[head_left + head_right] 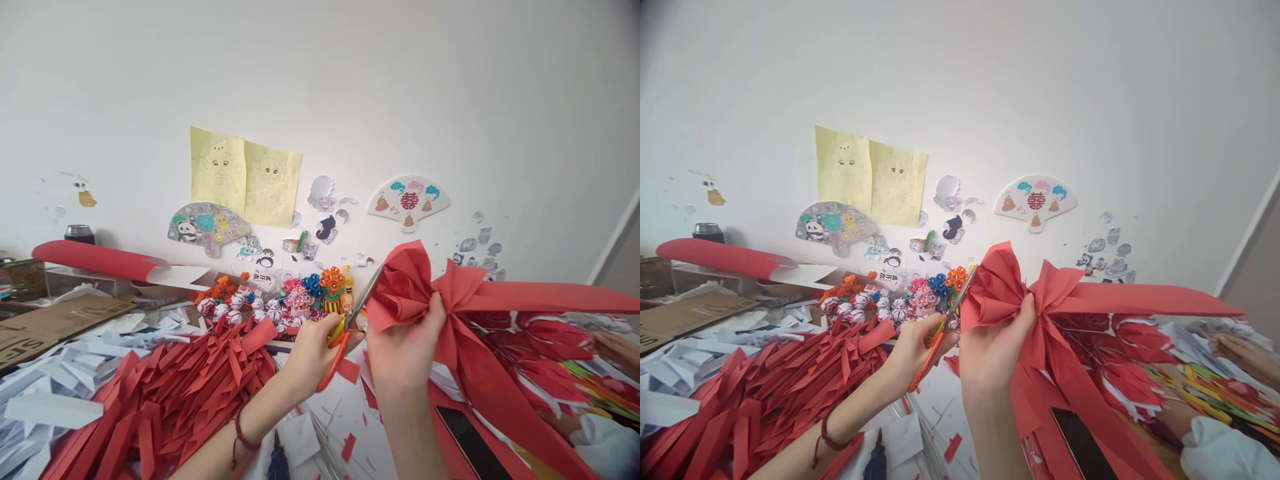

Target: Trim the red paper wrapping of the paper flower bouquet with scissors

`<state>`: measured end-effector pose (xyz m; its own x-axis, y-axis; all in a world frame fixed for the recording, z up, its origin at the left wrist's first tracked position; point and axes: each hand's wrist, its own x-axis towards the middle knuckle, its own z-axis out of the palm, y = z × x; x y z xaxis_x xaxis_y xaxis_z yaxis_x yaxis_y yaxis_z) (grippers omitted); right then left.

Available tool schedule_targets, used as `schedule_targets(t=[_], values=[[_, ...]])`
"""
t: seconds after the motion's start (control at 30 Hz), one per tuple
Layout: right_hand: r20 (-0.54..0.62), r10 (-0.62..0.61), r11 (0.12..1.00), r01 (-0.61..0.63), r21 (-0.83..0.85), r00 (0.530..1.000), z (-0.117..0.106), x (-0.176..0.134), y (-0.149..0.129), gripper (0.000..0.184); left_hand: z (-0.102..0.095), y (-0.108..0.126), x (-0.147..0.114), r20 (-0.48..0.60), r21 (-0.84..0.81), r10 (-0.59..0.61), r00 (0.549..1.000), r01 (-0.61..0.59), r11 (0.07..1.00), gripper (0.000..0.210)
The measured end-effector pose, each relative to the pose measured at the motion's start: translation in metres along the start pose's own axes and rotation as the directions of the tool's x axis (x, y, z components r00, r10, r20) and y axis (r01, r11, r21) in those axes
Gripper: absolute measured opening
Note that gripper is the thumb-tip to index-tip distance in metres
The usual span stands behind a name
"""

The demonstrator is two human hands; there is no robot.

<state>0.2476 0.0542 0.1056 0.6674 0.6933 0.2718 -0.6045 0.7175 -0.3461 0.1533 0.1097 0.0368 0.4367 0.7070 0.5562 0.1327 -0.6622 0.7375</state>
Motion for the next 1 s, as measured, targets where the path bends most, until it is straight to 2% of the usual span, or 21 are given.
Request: schedule_targets(t=[0.13,0.23,0.43,0.67,0.83,1.0], values=[[0.001,0.017,0.999,-0.017,0.029,1.000,-0.003,0.002,0.000,0.028,-0.003,-0.001,0.001,-0.042,-0.065,-0.045,0.998,0.042,0.997,0.033],[-0.015,0.017,0.999,-0.016,0.032,1.000,-0.004,0.004,0.000,0.029,-0.008,0.000,0.001,-0.056,-0.034,-0.024,0.998,0.022,0.999,0.028],[-0.017,-0.003,1.000,0.003,0.018,1.000,-0.004,0.005,0.001,0.031,-0.005,0.001,-0.001,-0.001,-0.010,0.015,1.000,-0.015,1.000,0.026],[-0.018,0.014,1.000,-0.014,-0.006,1.000,-0.002,0.005,-0.001,0.031,-0.009,0.003,0.005,-0.133,-0.041,-0.041,0.990,0.036,0.998,0.030],[0.006,-0.053,0.989,0.053,-0.140,0.999,-0.001,0.005,-0.002,0.030,-0.025,0.013,0.004,-0.211,-0.183,-0.038,0.977,-0.002,0.983,0.022],[0.110,0.062,0.939,-0.020,-0.342,0.992,0.001,0.003,-0.007,0.028,-0.046,0.030,0.003,-0.300,-0.163,-0.045,0.953,-0.005,0.987,0.024]])
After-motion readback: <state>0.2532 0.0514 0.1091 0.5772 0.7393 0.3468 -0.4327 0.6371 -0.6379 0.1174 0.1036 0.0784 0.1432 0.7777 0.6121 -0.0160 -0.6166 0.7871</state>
